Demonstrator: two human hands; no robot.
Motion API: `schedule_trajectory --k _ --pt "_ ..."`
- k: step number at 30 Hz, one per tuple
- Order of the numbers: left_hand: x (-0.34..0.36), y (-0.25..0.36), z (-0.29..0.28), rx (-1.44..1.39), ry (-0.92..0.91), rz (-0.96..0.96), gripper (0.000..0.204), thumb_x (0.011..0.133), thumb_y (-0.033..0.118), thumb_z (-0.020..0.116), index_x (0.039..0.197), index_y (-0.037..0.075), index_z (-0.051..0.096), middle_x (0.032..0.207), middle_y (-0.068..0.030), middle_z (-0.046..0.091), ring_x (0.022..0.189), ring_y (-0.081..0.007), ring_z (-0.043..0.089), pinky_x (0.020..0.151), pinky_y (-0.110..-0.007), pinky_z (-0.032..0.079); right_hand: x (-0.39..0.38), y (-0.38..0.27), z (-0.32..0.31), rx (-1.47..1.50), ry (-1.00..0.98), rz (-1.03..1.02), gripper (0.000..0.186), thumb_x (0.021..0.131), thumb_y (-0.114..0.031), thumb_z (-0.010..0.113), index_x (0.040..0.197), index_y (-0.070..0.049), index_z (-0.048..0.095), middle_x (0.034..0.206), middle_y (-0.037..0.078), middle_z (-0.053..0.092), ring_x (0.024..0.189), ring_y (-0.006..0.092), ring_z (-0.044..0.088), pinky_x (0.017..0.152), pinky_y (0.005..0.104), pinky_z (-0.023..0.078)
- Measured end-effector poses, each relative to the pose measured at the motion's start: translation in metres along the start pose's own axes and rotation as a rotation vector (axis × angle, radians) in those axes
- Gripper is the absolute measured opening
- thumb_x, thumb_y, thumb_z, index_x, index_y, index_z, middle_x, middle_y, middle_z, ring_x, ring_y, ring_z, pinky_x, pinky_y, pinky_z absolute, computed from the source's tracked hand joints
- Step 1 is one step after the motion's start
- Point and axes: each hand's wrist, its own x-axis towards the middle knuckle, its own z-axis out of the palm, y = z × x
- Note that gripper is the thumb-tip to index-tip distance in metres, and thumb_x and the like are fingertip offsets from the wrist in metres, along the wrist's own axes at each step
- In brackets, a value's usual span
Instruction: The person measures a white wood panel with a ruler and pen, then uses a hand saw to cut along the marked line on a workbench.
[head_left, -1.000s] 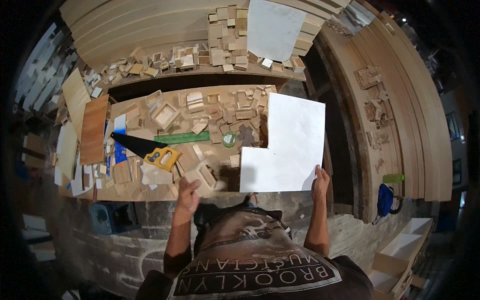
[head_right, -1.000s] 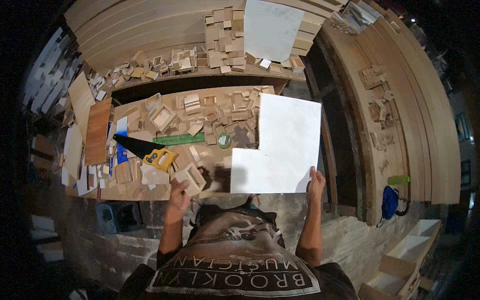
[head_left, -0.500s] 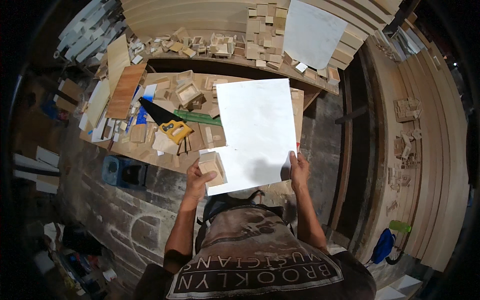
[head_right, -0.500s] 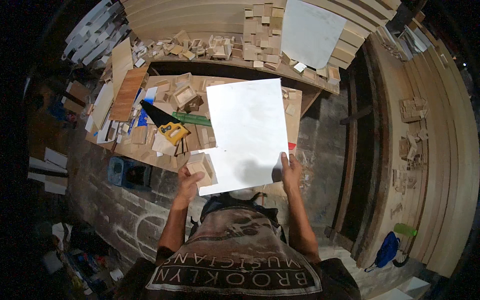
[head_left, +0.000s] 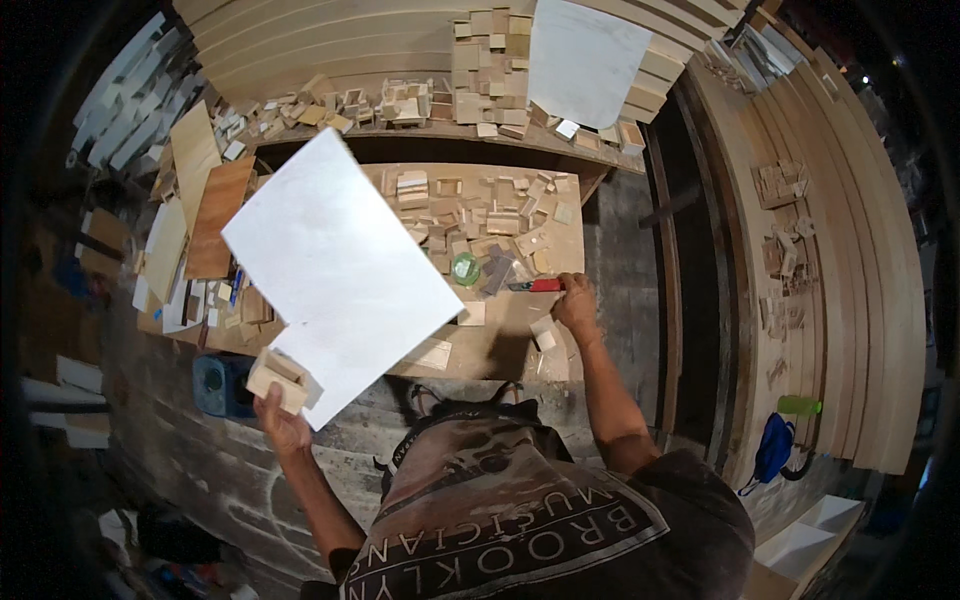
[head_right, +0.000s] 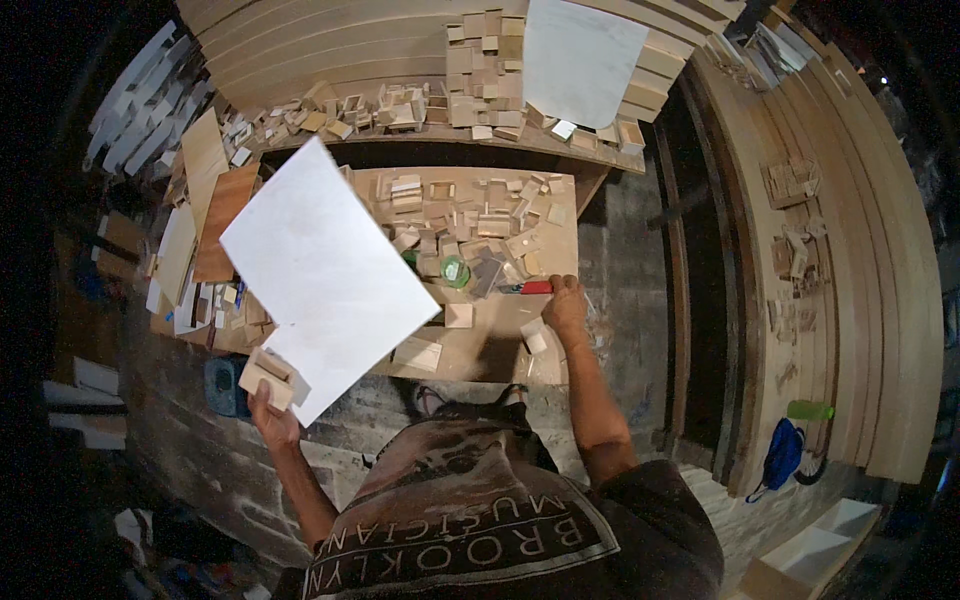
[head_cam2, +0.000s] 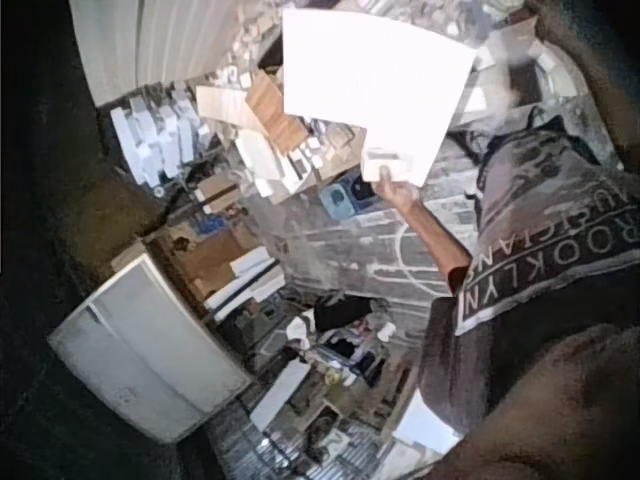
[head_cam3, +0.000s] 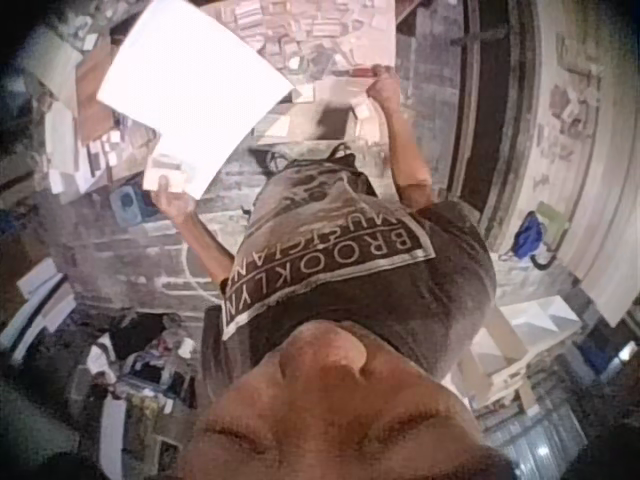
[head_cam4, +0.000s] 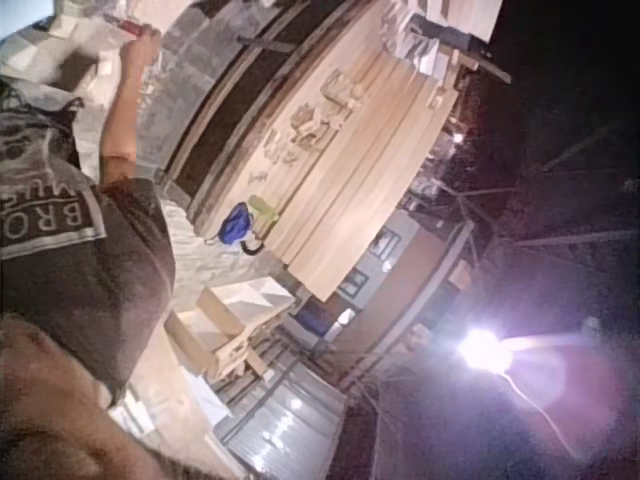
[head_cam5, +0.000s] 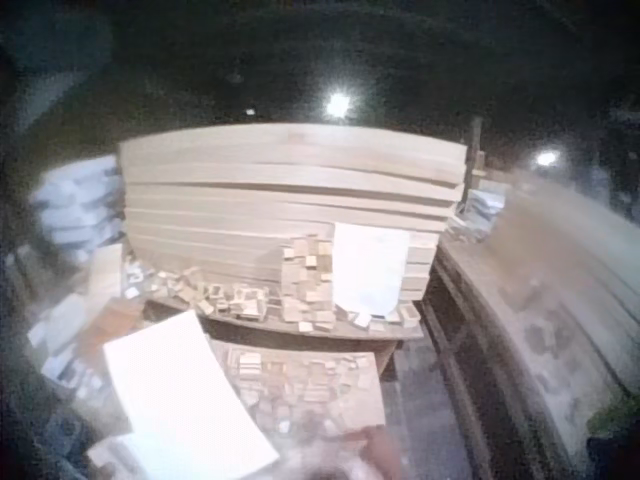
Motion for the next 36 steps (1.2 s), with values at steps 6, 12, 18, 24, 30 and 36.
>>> schedule_trajectory --k 6,12,18,24,30,36 --pt "0.011 0.015 -0.072 0.083 0.199 0.051 0.067 0.086 0.026 0.073 0.142 -0.003 0.048 0.129 -0.0149 0.059 0.115 -0.0272 0.059 0.099 -0.041 0.048 0.022 -0.008 -0.008 -0.309 -0.197 -0.053 0.037 0.079 -0.008 0.069 0.115 -0.015 0.066 0.121 0.01 0.062 0.117 0.0341 0.057 0.093 0.0523 0.05" --pt "0.007 0.026 -0.114 0.142 0.326 0.071 0.074 0.084 0.032 0.076 0.144 0.0 0.046 0.128 -0.0154 0.059 0.114 -0.0277 0.06 0.095 -0.042 0.051 0.006 0.003 -0.044 -0.404 -0.17 -0.045 0.022 0.077 -0.011 0.072 0.099 -0.01 0.069 0.103 0.012 0.069 0.107 0.035 0.063 0.09 0.0487 0.052" --pt "-0.01 0.026 -0.152 0.081 0.393 0.108 0.066 0.086 0.031 0.077 0.138 -0.001 0.051 0.12 -0.0125 0.063 0.109 -0.0249 0.063 0.091 -0.039 0.054 -0.017 -0.092 -0.102 -0.089 -0.15 0.09 0.02 0.078 -0.012 0.074 0.096 -0.006 0.067 0.094 0.019 0.07 0.088 0.0396 0.069 0.078 0.0494 0.054" --pt "-0.008 0.032 -0.171 0.104 0.423 0.089 0.064 0.087 0.03 0.077 0.136 -0.002 0.053 0.12 -0.0132 0.064 0.108 -0.0249 0.064 0.09 -0.039 0.054 -0.004 -0.259 0.018 0.139 -0.402 -0.217 0.036 0.075 -0.031 0.078 0.1 -0.006 0.071 0.09 0.02 0.073 0.084 0.0379 0.072 0.077 0.0461 0.056" --pt "-0.013 0.033 -0.171 0.038 0.296 0.055 0.062 0.088 0.03 0.075 0.136 -0.002 0.052 0.123 -0.0169 0.062 0.112 -0.0302 0.062 0.093 -0.044 0.054 0.029 -0.384 0.108 0.13 -0.426 -0.247 0.03 0.08 -0.024 0.07 0.1 -0.002 0.071 0.096 0.019 0.073 0.091 0.0377 0.071 0.082 0.0475 0.056" --pt "-0.014 0.017 -0.179 0.013 0.392 -0.055 0.063 0.091 0.033 0.072 0.14 -0.002 0.05 0.128 -0.0167 0.06 0.115 -0.0296 0.061 0.098 -0.045 0.052 0.019 -0.387 0.092 0.383 -0.24 -0.373 0.036 0.088 -0.015 0.063 0.122 -0.004 0.061 0.117 0.02 0.065 0.11 0.039 0.063 0.092 0.0449 0.054"
